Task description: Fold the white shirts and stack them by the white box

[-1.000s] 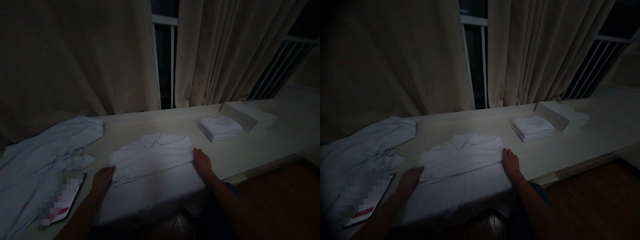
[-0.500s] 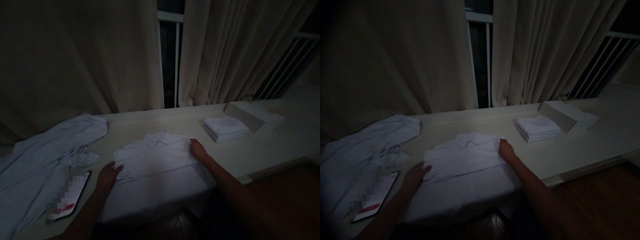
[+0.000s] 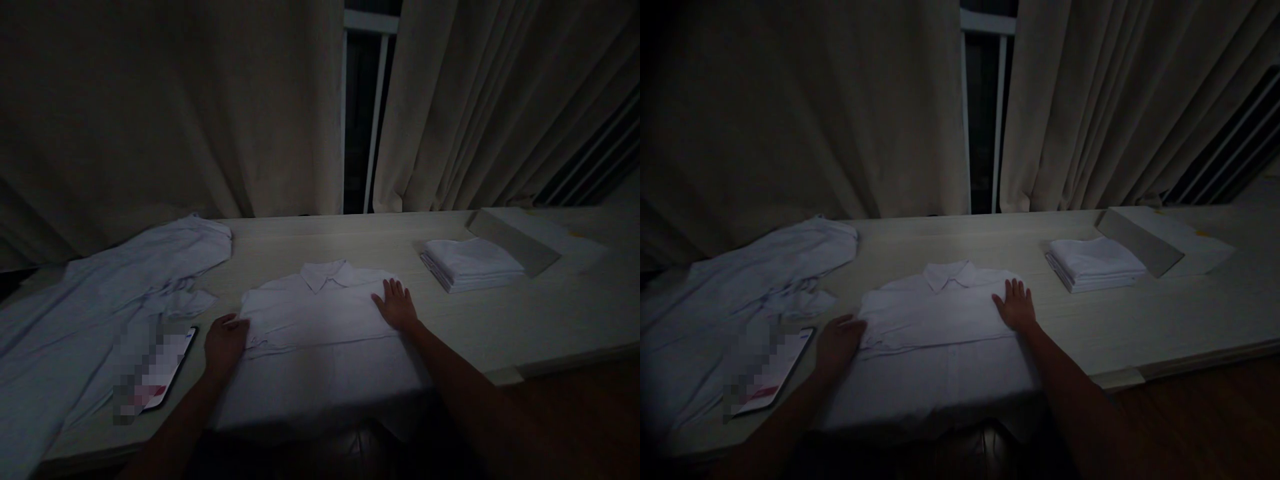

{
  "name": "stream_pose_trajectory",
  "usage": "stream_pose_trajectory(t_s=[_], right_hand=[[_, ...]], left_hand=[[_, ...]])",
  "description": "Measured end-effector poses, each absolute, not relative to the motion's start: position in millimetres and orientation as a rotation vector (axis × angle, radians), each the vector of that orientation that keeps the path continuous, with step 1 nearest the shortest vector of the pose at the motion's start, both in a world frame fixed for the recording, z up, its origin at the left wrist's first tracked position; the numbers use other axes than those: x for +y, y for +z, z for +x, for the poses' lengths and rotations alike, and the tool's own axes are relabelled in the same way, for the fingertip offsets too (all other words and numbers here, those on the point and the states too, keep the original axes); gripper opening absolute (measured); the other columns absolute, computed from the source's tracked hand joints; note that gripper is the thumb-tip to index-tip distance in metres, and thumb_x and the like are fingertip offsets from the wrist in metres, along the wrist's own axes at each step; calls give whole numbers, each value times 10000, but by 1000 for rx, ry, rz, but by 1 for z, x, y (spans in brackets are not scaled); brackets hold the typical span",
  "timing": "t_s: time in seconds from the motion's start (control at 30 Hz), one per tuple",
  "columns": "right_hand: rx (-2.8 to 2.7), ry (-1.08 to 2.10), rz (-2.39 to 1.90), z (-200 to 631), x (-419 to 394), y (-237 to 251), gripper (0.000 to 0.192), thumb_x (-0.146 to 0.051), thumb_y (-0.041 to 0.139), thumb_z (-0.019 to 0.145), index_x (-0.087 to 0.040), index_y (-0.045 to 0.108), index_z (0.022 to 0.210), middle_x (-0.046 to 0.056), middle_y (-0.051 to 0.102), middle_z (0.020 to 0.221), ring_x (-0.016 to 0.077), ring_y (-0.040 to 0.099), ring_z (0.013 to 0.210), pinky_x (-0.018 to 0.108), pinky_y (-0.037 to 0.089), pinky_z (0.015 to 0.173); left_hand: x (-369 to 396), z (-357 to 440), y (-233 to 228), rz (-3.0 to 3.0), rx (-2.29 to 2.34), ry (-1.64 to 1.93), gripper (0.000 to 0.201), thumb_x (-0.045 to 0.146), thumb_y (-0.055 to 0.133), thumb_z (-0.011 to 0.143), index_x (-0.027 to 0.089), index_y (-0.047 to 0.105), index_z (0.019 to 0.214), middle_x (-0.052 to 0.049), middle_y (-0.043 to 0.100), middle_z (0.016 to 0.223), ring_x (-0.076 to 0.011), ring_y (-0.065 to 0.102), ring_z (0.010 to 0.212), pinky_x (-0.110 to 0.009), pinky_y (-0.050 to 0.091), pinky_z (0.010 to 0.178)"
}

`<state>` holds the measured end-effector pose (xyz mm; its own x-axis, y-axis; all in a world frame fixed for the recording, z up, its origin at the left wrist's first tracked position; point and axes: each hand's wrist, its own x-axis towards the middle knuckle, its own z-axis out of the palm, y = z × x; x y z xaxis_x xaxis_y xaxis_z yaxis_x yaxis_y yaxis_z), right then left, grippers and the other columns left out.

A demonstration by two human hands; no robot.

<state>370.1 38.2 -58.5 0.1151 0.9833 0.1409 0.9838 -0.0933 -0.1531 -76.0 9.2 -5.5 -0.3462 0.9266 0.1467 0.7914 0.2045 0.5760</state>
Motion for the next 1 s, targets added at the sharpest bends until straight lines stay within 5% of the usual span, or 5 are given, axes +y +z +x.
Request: stream_pose_trajectory(t_s=[0.17,0.37,1.0], right_hand=[[-1967,-25,-2168,370,39,-59,834,-690,159,933,-104,228,1522,184,213,1576,324,149,1456,514,99,1151],[-1978,4,-2184,370,39,-60,857,-700,133,926,-94,196,1529,184,190,1582,322,118,1462,507,83,1154],[-1963,43,-2215,385,64,-55,929,-756,109,887,-88,180,1529,185,155,1590,321,96,1465,523,74,1151]], left_hand=[[4,-59,-2,2091,2212,988,540,477,434,888,111,504,1279,-189,513,1365,-303,438,1306,-464,333,1090],[15,-44,-34,2420,2050,303,739,642,349,884,198,339,1474,-158,236,1581,-367,166,1457,-580,188,1123],[32,-39,-49,2523,2098,247,743,655,280,896,228,271,1504,-148,263,1573,-381,202,1443,-595,212,1095]])
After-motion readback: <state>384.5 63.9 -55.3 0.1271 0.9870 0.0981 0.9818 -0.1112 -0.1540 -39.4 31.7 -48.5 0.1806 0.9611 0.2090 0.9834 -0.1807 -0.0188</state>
